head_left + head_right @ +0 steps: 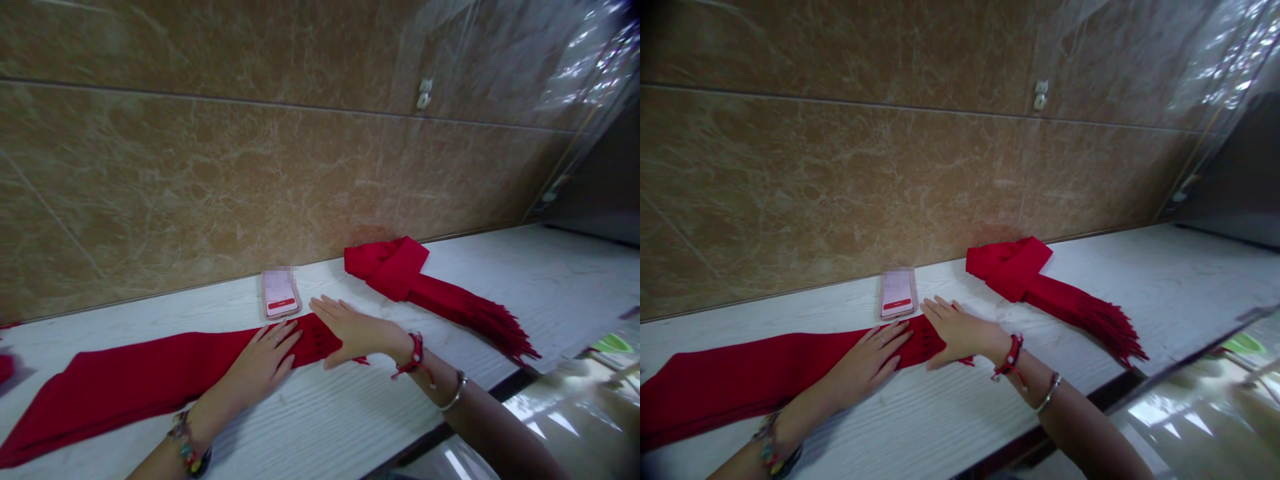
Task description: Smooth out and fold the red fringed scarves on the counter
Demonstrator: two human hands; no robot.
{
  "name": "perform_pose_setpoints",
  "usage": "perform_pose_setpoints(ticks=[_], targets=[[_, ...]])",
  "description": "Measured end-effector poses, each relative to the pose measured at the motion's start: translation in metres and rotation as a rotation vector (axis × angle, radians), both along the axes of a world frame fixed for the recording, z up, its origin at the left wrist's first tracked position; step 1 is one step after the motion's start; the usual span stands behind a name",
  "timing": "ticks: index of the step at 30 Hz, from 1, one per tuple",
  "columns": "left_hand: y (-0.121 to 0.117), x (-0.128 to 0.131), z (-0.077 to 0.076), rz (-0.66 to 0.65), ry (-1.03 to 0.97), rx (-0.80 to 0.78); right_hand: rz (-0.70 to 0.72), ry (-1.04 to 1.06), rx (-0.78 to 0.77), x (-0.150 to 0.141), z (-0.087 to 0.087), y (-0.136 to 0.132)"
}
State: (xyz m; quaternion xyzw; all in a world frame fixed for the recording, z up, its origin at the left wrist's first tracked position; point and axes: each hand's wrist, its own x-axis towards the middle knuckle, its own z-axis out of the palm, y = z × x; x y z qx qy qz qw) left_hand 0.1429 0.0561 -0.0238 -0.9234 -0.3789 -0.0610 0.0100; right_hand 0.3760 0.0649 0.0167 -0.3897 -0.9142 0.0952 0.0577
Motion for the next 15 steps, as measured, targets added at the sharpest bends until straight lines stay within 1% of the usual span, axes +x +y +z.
perform_pose_setpoints(ticks=[3,5,9,11,13,15], targets=[[-0.001,0.0,0.0,0.007,0.013,-0.013,-0.045,-0.117,-0.141,-0.001,-0.016,0.002],[-0.002,0.0,0.001,0.021,0.024,-0.017,-0.091,-0.137,-0.208,0.007,-0.019,0.008],[-0.004,0.001,0.001,0.038,0.028,-0.009,-0.181,-0.179,-0.342,0.032,-0.011,0.021],[-0.005,0.001,0.001,0.042,0.023,-0.008,-0.197,-0.202,-0.404,0.041,-0.005,0.024],[-0.005,0.001,0.001,0.043,0.015,-0.009,-0.196,-0.177,-0.435,0.045,0.001,0.026],[-0.006,0.001,0.001,0.037,0.003,-0.009,-0.184,-0.082,-0.405,0.039,0.005,0.024]])
